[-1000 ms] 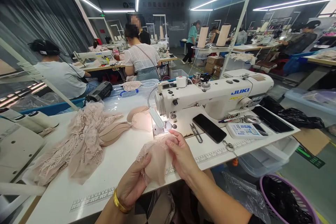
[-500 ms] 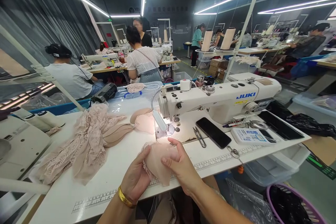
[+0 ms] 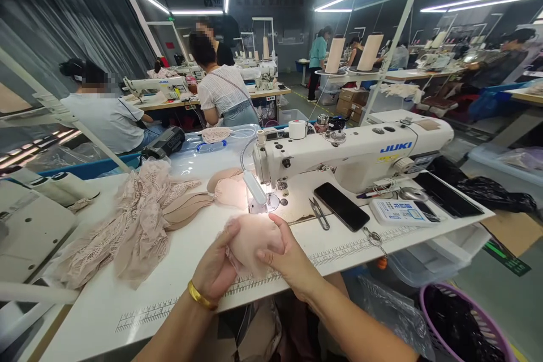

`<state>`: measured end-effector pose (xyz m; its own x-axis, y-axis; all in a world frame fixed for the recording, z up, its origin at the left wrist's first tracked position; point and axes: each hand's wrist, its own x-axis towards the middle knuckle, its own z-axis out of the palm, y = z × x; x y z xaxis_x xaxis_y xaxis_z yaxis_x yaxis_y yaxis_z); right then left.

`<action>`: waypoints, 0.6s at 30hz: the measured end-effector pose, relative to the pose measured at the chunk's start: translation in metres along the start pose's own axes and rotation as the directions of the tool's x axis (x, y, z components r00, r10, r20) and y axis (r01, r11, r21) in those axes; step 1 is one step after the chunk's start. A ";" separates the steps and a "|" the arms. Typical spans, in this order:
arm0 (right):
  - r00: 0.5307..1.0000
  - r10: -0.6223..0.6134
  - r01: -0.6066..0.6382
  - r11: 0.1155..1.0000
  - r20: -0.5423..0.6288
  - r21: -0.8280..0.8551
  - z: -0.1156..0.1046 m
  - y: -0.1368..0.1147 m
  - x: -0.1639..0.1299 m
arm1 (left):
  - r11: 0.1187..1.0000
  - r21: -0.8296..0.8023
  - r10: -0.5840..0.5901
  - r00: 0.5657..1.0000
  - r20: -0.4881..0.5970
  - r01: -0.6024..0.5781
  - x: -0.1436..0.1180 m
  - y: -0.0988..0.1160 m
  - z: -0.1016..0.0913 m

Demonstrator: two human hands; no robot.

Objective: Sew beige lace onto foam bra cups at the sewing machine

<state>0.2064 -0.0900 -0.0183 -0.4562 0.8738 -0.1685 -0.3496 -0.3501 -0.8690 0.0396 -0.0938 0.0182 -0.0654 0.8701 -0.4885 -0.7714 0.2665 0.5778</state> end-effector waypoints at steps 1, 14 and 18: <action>0.999 0.012 -0.011 0.999 0.047 -0.032 -0.001 0.001 0.000 | 1.000 -0.020 0.017 1.000 -0.016 -0.018 0.003 0.003 0.002; 0.778 -0.352 0.628 0.441 0.520 -0.641 -0.053 -0.026 0.041 | 0.414 0.609 -0.294 0.534 0.793 -0.677 -0.003 0.058 -0.003; 0.510 -0.251 0.725 -0.388 0.823 -0.568 -0.066 -0.042 0.090 | -0.169 0.319 -0.530 0.359 0.768 -0.932 0.024 0.062 0.013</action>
<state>0.2343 0.0263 -0.0276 -0.8180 0.2559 0.5151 0.2698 0.9616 -0.0493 -0.0018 -0.0506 0.0511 0.8714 0.4902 0.0208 0.3937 -0.7240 0.5665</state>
